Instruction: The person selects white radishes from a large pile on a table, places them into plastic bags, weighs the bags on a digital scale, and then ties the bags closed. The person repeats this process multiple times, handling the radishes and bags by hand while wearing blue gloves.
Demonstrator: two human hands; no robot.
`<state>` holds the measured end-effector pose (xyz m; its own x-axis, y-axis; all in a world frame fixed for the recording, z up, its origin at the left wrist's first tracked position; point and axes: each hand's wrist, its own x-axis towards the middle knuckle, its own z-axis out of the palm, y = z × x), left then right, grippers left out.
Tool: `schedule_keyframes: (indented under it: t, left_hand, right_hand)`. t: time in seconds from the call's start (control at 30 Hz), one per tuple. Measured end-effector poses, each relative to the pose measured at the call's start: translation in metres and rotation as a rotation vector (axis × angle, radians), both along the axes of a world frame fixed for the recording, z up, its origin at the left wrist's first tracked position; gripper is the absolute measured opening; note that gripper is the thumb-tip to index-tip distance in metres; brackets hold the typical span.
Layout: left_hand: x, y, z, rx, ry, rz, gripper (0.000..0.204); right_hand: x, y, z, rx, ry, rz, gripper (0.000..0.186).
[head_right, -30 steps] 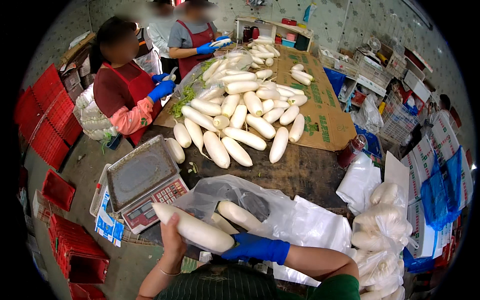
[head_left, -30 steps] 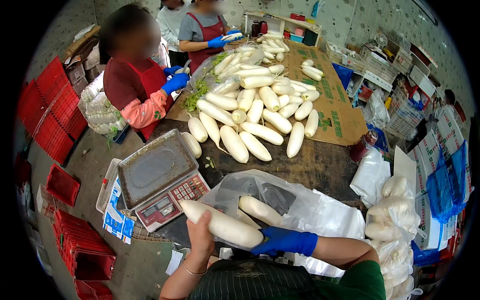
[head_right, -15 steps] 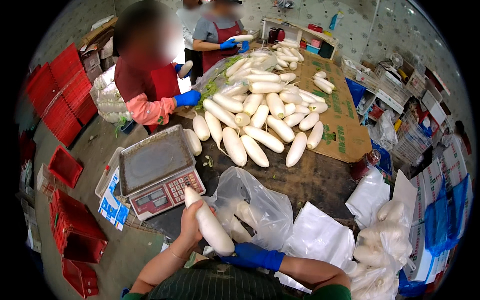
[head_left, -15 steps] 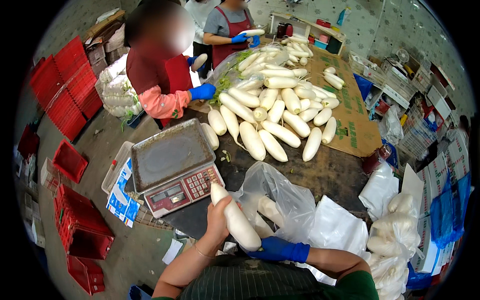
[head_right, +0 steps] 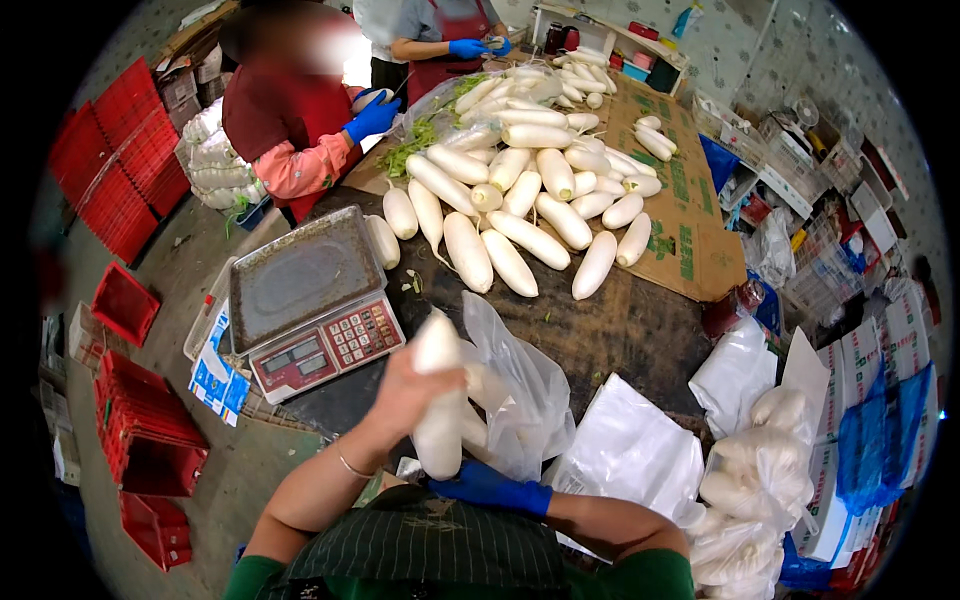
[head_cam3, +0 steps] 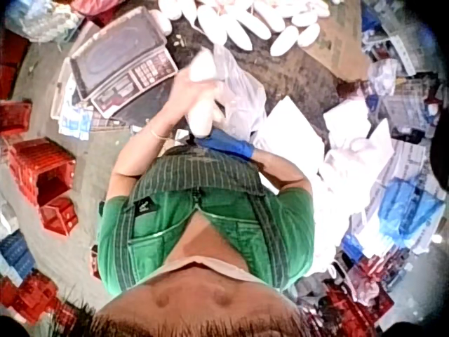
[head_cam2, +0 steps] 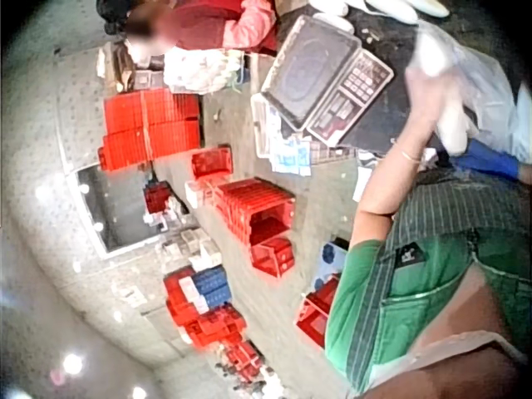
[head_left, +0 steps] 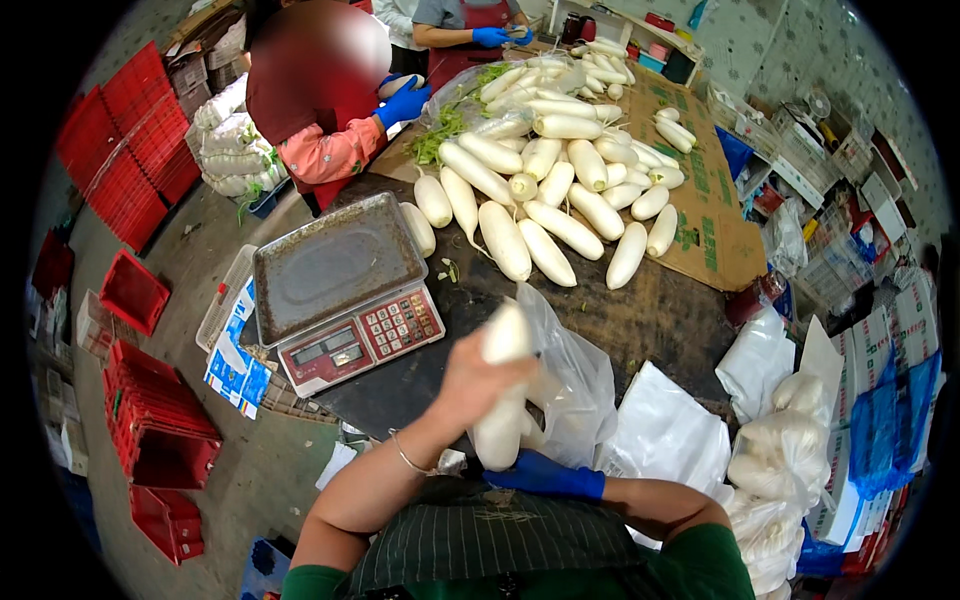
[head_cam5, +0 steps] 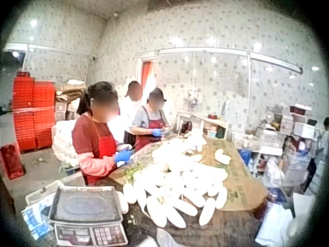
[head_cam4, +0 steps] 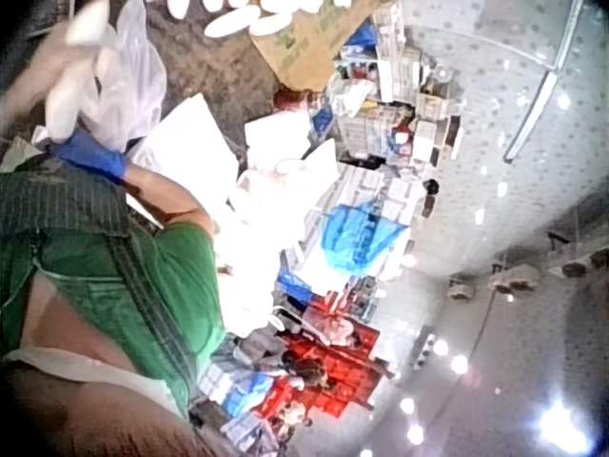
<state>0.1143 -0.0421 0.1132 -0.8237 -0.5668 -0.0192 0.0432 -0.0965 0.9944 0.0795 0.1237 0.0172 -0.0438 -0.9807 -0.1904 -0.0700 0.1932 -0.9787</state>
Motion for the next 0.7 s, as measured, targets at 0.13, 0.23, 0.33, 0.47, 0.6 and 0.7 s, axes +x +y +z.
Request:
schedule_keyframes:
  t: [0.13, 0.23, 0.33, 0.47, 0.6, 0.7]
  left_hand:
    - [0.009, -0.049, -0.026, 0.929, 0.091, 0.222, 0.033]
    - [0.008, -0.052, -0.051, 1.049, 0.077, 0.245, 0.037]
    - [0.011, -0.053, -0.070, 1.093, 0.142, 0.297, 0.041]
    - [0.034, -0.071, -0.085, 1.088, 0.228, 0.433, 0.037]
    - [0.038, -0.071, -0.072, 1.110, 0.299, 0.511, 0.036]
    - [0.038, -0.070, -0.064, 1.123, 0.338, 0.536, 0.034]
  right_hand:
    - [-0.029, -0.010, 0.062, 0.031, 0.227, 0.133, 0.027]
    - [-0.031, -0.017, 0.067, -0.090, 0.395, 0.144, 0.027]
    - [-0.036, -0.017, 0.076, -0.196, 0.597, 0.199, 0.023]
    - [-0.034, -0.013, 0.128, -0.325, 0.495, 0.076, 0.013]
    - [-0.058, -0.029, 0.149, 0.065, -0.155, -0.331, 0.013]
    - [-0.054, -0.048, 0.117, 0.052, -0.031, -0.398, 0.021]
